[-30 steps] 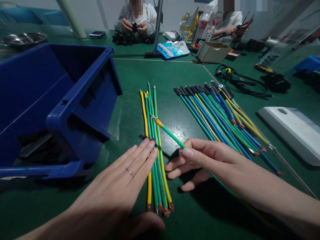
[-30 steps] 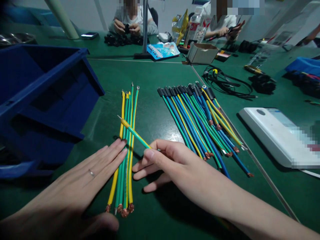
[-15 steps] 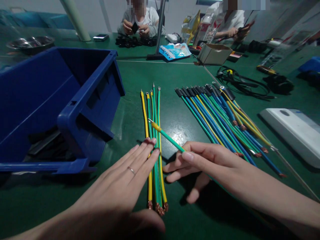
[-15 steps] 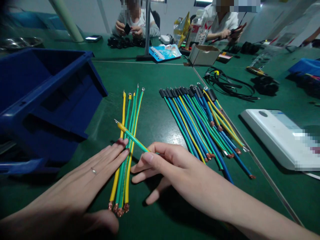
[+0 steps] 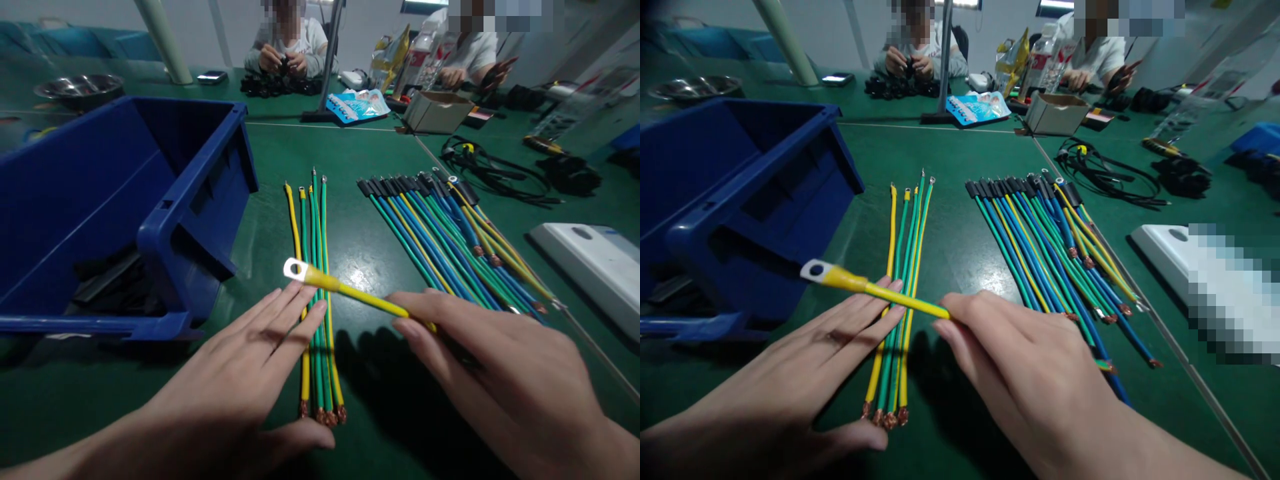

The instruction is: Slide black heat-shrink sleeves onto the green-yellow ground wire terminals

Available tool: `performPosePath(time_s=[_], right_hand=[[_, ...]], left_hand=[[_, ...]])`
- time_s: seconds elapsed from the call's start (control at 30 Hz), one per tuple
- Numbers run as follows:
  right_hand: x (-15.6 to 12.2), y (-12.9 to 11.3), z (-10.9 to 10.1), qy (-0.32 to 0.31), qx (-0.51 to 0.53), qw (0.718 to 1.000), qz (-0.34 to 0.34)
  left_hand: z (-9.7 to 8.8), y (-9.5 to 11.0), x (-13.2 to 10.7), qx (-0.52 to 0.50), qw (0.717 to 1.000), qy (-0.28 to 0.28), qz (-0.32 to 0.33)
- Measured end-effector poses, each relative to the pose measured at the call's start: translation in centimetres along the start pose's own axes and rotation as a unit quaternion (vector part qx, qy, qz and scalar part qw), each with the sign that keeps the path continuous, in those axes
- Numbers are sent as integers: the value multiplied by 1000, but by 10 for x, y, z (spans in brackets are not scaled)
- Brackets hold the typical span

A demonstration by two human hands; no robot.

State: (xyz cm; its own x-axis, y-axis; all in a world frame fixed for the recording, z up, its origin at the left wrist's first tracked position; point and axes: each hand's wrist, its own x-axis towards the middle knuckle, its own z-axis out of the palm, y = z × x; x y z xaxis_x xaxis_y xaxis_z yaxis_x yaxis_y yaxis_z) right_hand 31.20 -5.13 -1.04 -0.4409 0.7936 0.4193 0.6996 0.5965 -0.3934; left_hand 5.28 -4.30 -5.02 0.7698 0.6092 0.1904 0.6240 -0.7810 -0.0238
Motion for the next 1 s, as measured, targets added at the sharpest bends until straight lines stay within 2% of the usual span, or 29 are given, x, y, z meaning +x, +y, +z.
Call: performPosePath(time_s=[0.07, 0.17, 0.33, 0.6, 0.8, 0.9, 0.97, 1.0], right_hand=[[-2, -1, 4, -8, -12, 1000, -20], [0, 0, 7, -11, 5, 1000, -29], [1, 2, 10, 3, -7, 999, -41], [-4, 6, 16, 42, -50, 996, -59], [-4, 7, 14, 37, -39, 997, -62], [-6, 6, 13, 35, -38, 997, -61], [-7, 4, 13, 37, -37, 997, -64], [-7, 3, 14, 35, -34, 997, -67]], left_hand=[[0, -1, -1, -4, 1000, -4, -6], [3, -2, -3, -22, 999, 19, 18], [5, -3, -4, -42, 999, 0, 0], [8, -4, -5, -75, 994, 59, 45], [5, -4, -6, -153, 982, 105, -35], [-9, -8, -3, -149, 981, 117, 31], [-19, -9, -7, -160, 978, 102, 84], [-23, -9, -12, -172, 977, 101, 81]])
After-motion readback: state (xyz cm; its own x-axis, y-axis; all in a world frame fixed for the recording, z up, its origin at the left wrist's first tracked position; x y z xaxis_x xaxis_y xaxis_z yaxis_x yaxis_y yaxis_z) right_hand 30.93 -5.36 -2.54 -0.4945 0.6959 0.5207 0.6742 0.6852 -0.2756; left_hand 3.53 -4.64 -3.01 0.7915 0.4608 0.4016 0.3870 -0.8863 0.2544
